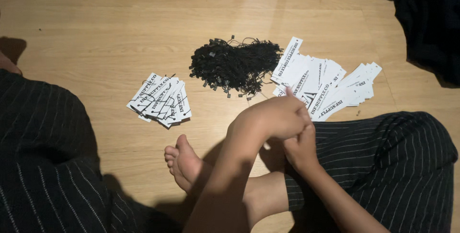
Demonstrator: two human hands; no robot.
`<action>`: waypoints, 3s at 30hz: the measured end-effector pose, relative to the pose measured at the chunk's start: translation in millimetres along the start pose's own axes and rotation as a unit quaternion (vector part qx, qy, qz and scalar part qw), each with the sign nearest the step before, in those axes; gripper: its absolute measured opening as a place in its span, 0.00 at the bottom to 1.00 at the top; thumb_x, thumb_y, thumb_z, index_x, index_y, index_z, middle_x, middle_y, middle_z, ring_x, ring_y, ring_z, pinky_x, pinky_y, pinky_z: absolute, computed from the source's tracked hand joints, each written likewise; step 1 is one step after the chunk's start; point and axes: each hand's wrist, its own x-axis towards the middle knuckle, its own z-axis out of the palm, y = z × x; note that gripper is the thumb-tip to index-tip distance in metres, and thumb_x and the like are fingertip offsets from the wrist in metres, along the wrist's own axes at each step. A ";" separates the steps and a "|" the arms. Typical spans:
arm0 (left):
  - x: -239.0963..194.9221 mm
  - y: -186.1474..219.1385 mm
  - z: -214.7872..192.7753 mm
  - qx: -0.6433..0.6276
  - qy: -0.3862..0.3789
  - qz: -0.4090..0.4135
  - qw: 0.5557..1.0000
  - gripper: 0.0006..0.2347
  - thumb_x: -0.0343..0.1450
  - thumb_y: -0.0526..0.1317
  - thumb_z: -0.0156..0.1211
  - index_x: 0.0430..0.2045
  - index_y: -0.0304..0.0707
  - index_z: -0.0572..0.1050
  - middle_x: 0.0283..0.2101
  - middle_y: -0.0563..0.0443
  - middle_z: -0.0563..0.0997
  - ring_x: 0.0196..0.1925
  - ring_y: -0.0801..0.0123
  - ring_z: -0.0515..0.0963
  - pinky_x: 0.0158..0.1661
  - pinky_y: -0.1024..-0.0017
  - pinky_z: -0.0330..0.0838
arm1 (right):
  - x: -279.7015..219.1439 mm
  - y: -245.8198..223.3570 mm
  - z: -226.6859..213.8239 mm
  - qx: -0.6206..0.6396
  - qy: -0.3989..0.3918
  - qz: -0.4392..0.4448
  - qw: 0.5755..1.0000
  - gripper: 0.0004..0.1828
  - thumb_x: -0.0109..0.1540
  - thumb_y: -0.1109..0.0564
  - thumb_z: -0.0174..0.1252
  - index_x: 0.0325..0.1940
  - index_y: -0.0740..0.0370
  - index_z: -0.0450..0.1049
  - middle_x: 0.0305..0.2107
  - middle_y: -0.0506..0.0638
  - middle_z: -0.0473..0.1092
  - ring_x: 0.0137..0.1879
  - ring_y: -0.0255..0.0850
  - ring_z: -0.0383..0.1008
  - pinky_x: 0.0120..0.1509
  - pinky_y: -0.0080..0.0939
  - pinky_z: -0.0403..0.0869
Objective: The person sits on the floor and repeatedly picks up white rectangular tags and black cords, threading the cords through the tags and placing them into a growing pile. The task involves handling multiple tags and cords one at a time.
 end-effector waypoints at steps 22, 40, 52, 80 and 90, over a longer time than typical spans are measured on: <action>12.9 -80.8 -44.0 -0.222 0.493 0.028 0.841 0.11 0.76 0.39 0.50 0.46 0.40 0.78 0.46 0.41 0.87 0.53 0.51 0.85 0.53 0.56 0.76 | 24.0 3.3 -60.1 0.299 0.022 0.323 0.898 0.10 0.74 0.54 0.52 0.50 0.63 0.76 0.41 0.53 0.79 0.48 0.42 0.82 0.59 0.41 0.77; 34.7 -52.3 81.7 0.213 0.170 -0.094 0.958 0.24 0.73 0.33 0.57 0.67 0.34 0.68 0.72 0.35 0.65 0.76 0.40 0.59 0.66 0.50 0.58 | 43.9 24.0 -53.6 -0.458 -0.226 0.124 0.851 0.11 0.68 0.58 0.54 0.50 0.63 0.78 0.71 0.76 0.56 0.73 0.78 0.58 0.62 0.73 0.76; -47.8 -171.8 -63.5 0.122 0.537 -0.355 0.755 0.25 0.71 0.44 0.68 0.52 0.12 0.73 0.51 0.21 0.76 0.56 0.28 0.76 0.51 0.39 0.73 | 40.9 -23.3 -54.3 -0.304 -0.181 0.101 0.930 0.08 0.66 0.58 0.60 0.47 0.62 0.81 0.42 0.62 0.80 0.52 0.59 0.83 0.54 0.53 0.83; 83.2 55.4 14.7 0.039 0.297 -0.191 0.935 0.15 0.74 0.40 0.55 0.47 0.28 0.81 0.47 0.35 0.86 0.54 0.41 0.85 0.50 0.43 0.79 | 52.8 23.2 -74.8 -0.009 0.119 0.035 0.992 0.07 0.72 0.58 0.58 0.48 0.58 0.82 0.30 0.50 0.76 0.39 0.35 0.75 0.45 0.36 0.78; 70.8 -4.6 33.9 -0.052 0.334 -0.223 0.914 0.19 0.69 0.50 0.64 0.45 0.34 0.83 0.43 0.38 0.86 0.52 0.38 0.85 0.46 0.40 0.77 | 51.4 -27.5 -98.6 -0.027 -0.034 0.186 0.982 0.09 0.65 0.56 0.67 0.47 0.61 0.84 0.39 0.60 0.80 0.49 0.50 0.79 0.57 0.48 0.78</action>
